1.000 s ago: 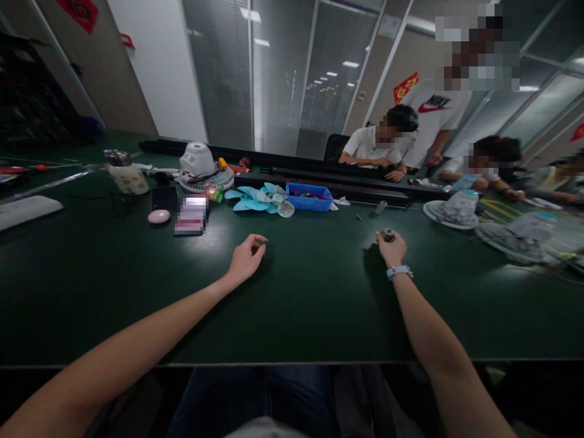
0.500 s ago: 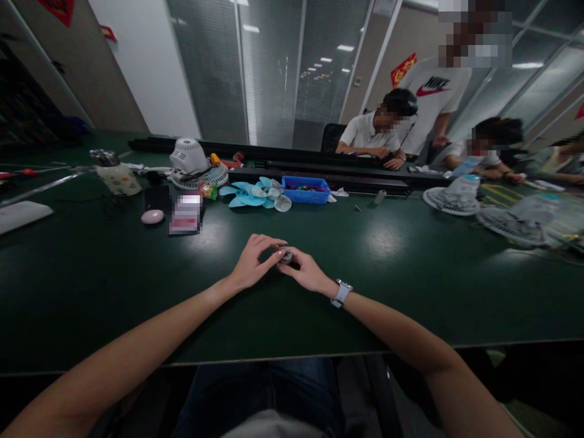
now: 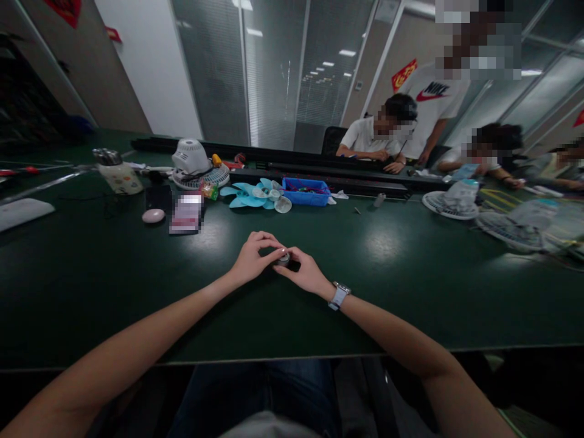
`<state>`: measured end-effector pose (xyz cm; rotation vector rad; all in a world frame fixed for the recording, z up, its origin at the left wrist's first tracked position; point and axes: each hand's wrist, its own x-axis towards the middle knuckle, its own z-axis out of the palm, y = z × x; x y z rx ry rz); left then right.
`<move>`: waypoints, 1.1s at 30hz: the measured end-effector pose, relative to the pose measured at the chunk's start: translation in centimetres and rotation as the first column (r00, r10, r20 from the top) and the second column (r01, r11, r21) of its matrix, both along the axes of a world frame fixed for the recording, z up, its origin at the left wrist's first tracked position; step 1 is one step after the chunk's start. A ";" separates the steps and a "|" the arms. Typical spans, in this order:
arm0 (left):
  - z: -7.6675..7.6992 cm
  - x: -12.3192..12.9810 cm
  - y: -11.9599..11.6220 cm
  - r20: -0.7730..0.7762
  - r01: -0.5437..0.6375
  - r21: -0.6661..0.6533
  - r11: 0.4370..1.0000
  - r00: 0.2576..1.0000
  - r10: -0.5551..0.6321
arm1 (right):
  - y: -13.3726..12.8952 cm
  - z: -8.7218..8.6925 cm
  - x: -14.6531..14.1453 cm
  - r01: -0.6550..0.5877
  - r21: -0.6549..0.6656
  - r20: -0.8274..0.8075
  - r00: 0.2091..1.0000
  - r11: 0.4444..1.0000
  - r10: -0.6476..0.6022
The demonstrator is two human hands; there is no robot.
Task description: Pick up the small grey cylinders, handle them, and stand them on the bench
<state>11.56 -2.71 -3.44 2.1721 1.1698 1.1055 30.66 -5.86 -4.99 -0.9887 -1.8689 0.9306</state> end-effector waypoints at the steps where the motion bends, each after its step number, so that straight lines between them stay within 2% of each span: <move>1: -0.1 -0.3 0.5 0.007 -0.019 0.011 1.000 1.000 0.019 | -0.1 0.2 0.0 0.023 -0.004 0.014 1.000 1.000 -0.023; 4: -0.9 -1.2 2.0 0.005 -0.093 0.018 0.995 0.996 0.093 | -0.1 0.6 0.1 0.080 -0.004 0.040 0.996 0.997 -0.080; 7: -1.9 -1.7 3.0 -0.088 -0.112 -0.049 0.993 0.990 0.107 | -0.1 0.7 0.2 0.092 -0.006 0.049 0.995 0.996 -0.092; 12: -2.4 -1.4 2.7 -0.235 -0.145 -0.134 0.980 0.966 0.110 | -0.1 0.3 0.1 0.080 -0.023 0.024 0.997 0.997 -0.079; 17: -2.1 -1.6 2.2 -0.200 -0.109 -0.101 0.989 0.976 0.087 | 1.3 -0.2 1.3 0.075 -0.163 -0.130 0.987 0.984 -0.097; 19: -2.1 -1.8 2.2 -0.167 -0.095 -0.074 0.993 0.983 0.081 | 2.8 0.0 3.3 0.146 -0.190 -0.196 0.963 0.971 -0.183; 21: -2.3 -2.0 2.2 -0.136 -0.109 -0.058 0.992 0.986 0.100 | 4.7 0.3 6.6 0.320 -0.133 -0.215 0.915 0.938 -0.342; 23: -2.4 -2.0 2.2 -0.110 -0.136 -0.061 0.989 0.986 0.129 | 6.4 0.8 10.6 0.547 0.006 -0.180 0.824 0.837 -0.537; 25: -2.5 -2.0 2.3 -0.094 -0.154 -0.078 0.985 0.985 0.147 | 7.7 1.2 14.8 0.731 0.140 -0.121 0.682 0.668 -0.721; 27: -2.5 -1.9 2.3 -0.087 -0.160 -0.093 0.983 0.985 0.152 | 8.2 1.2 18.5 0.845 0.192 -0.049 0.517 0.500 -0.855; 29: -2.4 -1.9 2.3 -0.090 -0.167 -0.105 0.980 0.983 0.158 | 8.3 0.9 21.4 0.910 0.186 0.028 0.372 0.371 -0.928; 31: -2.4 -1.9 2.3 -0.097 -0.176 -0.116 0.978 0.982 0.165 | 8.1 0.3 23.2 0.940 0.168 0.091 0.285 0.297 -0.954; 33: -2.4 -1.9 2.3 -0.103 -0.179 -0.125 0.976 0.981 0.167 | 8.0 -0.3 24.3 0.955 0.151 0.135 0.238 0.257 -0.962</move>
